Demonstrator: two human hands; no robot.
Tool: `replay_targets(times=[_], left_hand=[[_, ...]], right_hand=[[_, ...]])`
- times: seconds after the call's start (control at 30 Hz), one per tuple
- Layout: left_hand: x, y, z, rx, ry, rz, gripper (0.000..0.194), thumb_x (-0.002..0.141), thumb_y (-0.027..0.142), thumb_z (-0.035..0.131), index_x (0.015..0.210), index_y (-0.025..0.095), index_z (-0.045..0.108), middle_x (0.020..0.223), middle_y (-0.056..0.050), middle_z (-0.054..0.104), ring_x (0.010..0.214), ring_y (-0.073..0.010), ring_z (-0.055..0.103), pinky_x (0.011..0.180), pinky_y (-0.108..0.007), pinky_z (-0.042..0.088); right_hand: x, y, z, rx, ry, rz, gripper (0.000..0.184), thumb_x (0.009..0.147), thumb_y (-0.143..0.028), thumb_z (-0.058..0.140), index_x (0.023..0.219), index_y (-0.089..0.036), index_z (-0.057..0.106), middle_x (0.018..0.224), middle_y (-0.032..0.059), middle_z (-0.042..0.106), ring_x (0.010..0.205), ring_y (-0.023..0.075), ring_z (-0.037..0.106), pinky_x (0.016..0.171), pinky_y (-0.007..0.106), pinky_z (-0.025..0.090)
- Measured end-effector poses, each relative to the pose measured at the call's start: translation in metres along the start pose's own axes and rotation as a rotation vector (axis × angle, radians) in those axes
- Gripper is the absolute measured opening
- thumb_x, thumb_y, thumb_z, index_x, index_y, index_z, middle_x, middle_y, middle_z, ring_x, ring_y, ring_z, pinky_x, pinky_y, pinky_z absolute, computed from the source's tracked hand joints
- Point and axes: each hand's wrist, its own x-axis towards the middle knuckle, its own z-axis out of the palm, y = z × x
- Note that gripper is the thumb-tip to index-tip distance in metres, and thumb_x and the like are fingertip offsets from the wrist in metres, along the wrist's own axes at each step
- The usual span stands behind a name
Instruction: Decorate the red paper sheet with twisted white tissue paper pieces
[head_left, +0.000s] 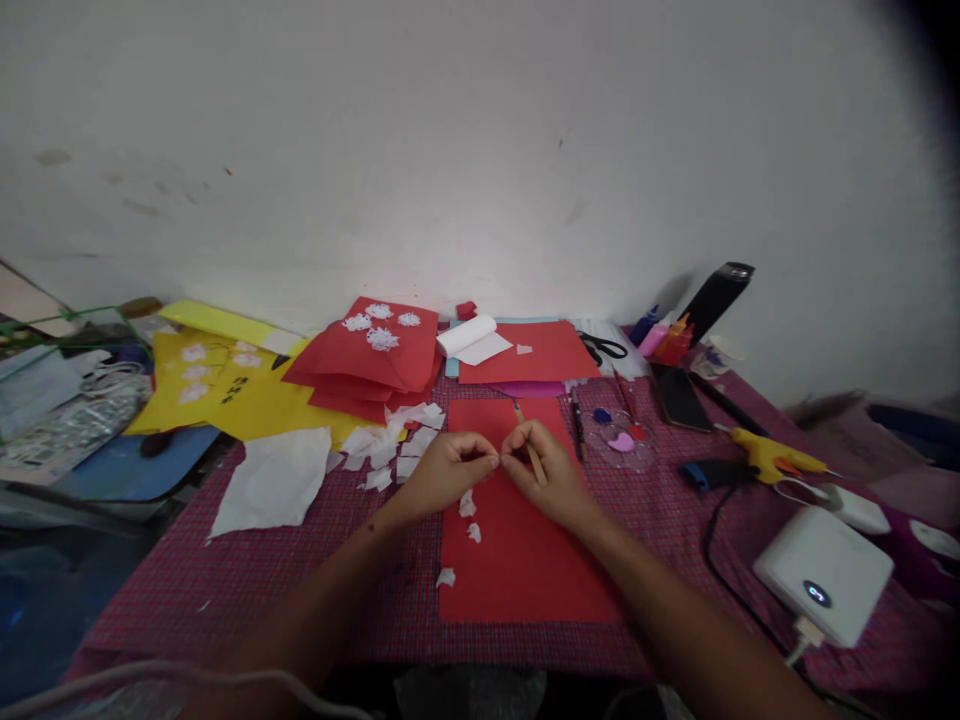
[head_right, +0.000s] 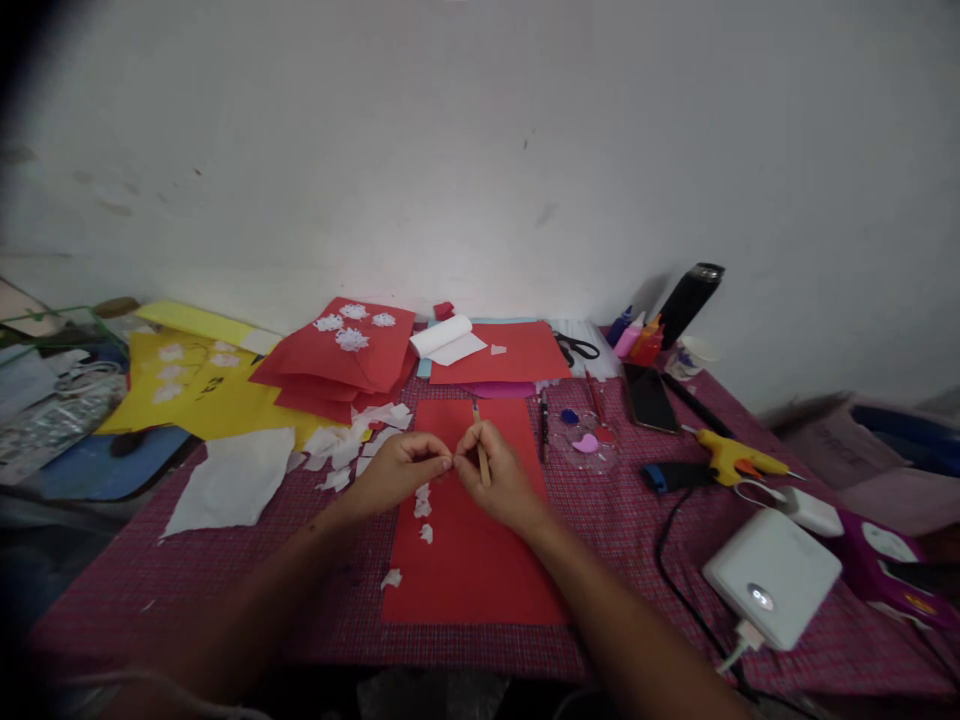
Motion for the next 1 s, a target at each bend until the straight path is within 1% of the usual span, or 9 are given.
replay_targets(times=[0.13,0.23,0.33,0.73,0.9,1.0], left_hand=[[-0.0006,0.0020,0.0000,0.053,0.007,-0.016,0.015,0.081,0.025,0.059,0.078,0.013,0.068,0.065,0.001,0.057,0.059,-0.0093,0.045,0.056,-0.021,0.034],[-0.0005,0.0022,-0.0001,0.054,0.004,-0.010,0.016,0.081,0.025,0.059,0.079,0.013,0.069,0.067,0.000,0.059,0.061,-0.0102,0.047,0.058,-0.021,0.036],[-0.0002,0.0008,-0.0002,0.039,0.004,-0.004,0.015,0.081,0.025,0.058,0.078,0.014,0.068,0.068,0.000,0.060,0.063,-0.0109,0.049,0.059,-0.022,0.037],[0.0014,-0.0033,0.0002,-0.027,0.020,-0.007,0.018,0.082,0.029,0.059,0.079,0.013,0.067,0.067,0.000,0.059,0.060,-0.0098,0.048,0.057,-0.021,0.036],[0.0011,-0.0021,-0.0009,-0.102,0.035,-0.005,0.019,0.084,0.030,0.060,0.078,0.013,0.066,0.068,0.000,0.059,0.061,-0.0097,0.049,0.059,-0.021,0.038],[0.0008,-0.0016,-0.0012,-0.125,0.017,-0.024,0.018,0.083,0.030,0.060,0.080,0.013,0.067,0.069,-0.001,0.061,0.063,-0.0104,0.051,0.060,-0.022,0.039]], right_hand=[[0.0005,-0.0006,0.0000,-0.041,0.001,-0.004,0.014,0.084,-0.017,0.055,0.087,-0.023,0.043,0.081,-0.0001,0.052,0.069,0.0139,0.050,0.065,0.027,0.042],[0.0005,0.0003,-0.0001,-0.048,0.000,-0.014,0.015,0.083,-0.016,0.055,0.086,-0.023,0.043,0.081,-0.0002,0.052,0.068,0.0138,0.049,0.064,0.027,0.042],[0.0004,0.0008,-0.0002,-0.038,0.002,-0.012,0.015,0.083,-0.016,0.055,0.086,-0.023,0.043,0.080,-0.0002,0.052,0.068,0.0138,0.048,0.064,0.027,0.043],[0.0004,-0.0004,0.0001,0.017,-0.001,0.001,0.014,0.087,-0.019,0.053,0.087,-0.024,0.041,0.080,-0.0006,0.052,0.068,0.0136,0.050,0.065,0.027,0.044],[-0.0003,-0.0023,-0.0004,0.063,-0.007,-0.019,0.016,0.087,-0.018,0.055,0.092,-0.024,0.041,0.088,0.0017,0.056,0.077,0.0153,0.055,0.073,0.030,0.047],[-0.0008,-0.0044,-0.0010,0.034,-0.020,-0.007,0.018,0.085,-0.018,0.057,0.093,-0.024,0.042,0.089,0.0017,0.057,0.074,0.0148,0.054,0.070,0.030,0.047]])
